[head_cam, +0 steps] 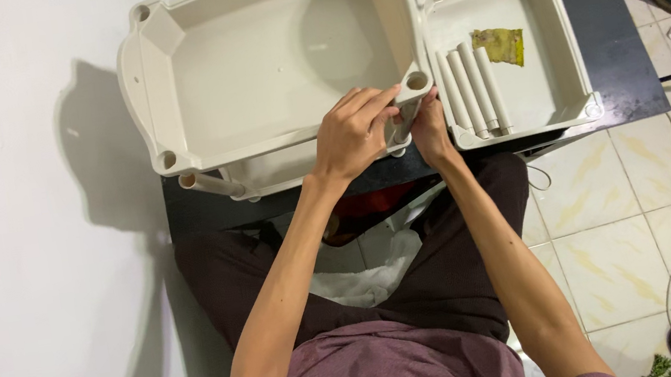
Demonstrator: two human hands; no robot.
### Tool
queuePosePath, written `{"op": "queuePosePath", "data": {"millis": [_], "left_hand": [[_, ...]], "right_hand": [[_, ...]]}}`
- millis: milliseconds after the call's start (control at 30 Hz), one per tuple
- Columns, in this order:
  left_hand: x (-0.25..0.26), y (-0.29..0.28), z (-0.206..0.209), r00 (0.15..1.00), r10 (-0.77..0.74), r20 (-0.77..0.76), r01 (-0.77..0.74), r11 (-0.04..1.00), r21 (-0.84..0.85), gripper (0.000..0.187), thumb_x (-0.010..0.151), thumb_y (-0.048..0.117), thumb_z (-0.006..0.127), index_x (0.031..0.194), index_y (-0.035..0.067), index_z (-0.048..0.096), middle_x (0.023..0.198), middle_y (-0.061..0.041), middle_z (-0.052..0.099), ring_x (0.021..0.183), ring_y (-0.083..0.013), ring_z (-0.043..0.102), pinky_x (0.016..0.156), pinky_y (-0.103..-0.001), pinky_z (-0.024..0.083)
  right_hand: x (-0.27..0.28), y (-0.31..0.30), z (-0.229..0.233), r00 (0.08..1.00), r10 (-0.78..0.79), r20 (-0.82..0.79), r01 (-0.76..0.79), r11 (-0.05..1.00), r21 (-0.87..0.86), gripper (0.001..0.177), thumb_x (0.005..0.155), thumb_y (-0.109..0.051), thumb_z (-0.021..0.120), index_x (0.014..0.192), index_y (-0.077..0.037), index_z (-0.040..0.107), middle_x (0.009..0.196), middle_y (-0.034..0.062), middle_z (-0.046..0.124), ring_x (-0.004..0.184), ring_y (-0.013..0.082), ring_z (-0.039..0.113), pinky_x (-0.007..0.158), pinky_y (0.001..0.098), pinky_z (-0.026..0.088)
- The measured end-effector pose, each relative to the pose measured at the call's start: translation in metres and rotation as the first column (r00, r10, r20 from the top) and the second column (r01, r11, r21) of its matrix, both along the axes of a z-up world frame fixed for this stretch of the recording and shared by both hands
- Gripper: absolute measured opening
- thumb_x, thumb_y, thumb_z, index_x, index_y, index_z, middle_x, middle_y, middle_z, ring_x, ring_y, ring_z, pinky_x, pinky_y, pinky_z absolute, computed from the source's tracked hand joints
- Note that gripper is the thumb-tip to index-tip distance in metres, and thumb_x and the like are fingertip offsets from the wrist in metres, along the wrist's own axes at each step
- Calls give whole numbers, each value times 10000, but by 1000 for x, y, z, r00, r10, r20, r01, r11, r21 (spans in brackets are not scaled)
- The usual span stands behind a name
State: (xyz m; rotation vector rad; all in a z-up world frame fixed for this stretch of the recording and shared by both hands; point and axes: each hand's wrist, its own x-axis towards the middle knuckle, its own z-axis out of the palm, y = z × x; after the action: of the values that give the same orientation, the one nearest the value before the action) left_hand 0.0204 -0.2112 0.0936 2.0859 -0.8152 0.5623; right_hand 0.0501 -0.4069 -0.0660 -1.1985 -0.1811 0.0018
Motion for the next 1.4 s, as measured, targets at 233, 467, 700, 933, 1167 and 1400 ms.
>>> {"op": "queuePosePath", "data": {"millis": [233,467,700,933,1167,1400], "left_hand": [[12,0,-11,998,-25,-57,24,999,-23,289,914,116,748,1195,47,733,973,-36,777,803,-189,681,787,-308,580],[5,10,-5,999,20,-39,-19,1000,5,289,937,202,749,1195,73,729,1079,-43,766,958,-182,685,901,-329,562],[-48,69,-29,931,311,191,-282,945,-165,150,940,119,742,1089,125,725,1068,-1,741,1047,-202,631,969,-371,510],[-69,87,-69,595,276,-755,-742,550,-384,462,1006,402,672,1185,12,501,1018,-153,647,933,-197,651,875,-340,536],[-31,46,-47,643,-162,-748,-638,427,-641,906,917,416,667,1371,-23,18,1256,-279,473,1080,-345,701,858,-455,613],[4,67,-24,686,-249,-684,-561,418,-714,881,887,357,658,1460,-23,106,1146,-365,596,865,-372,749,705,-445,636]], "right_hand": [[0,-8,5,998,42,-52,-51,978,-201,804,985,-813,194,953,-97,557,811,31,546,788,134,534,756,320,470],[-7,-5,25,999,44,-9,-45,990,-134,820,995,-821,227,1067,-74,558,950,59,567,920,191,539,913,367,462],[-9,-6,70,998,59,-15,-61,957,-283,1084,898,-913,111,1125,16,621,958,131,651,940,243,612,902,381,502],[6,1,117,948,140,-286,-199,961,-191,1071,882,-900,134,1125,12,639,825,135,614,738,243,614,750,404,548],[20,-1,117,961,111,-253,-167,962,-215,784,962,-713,411,1080,32,627,754,111,594,621,212,554,672,403,559],[-16,16,79,968,-124,-220,114,992,-58,681,925,-655,509,1019,13,600,782,105,615,638,206,590,609,422,510]]}}
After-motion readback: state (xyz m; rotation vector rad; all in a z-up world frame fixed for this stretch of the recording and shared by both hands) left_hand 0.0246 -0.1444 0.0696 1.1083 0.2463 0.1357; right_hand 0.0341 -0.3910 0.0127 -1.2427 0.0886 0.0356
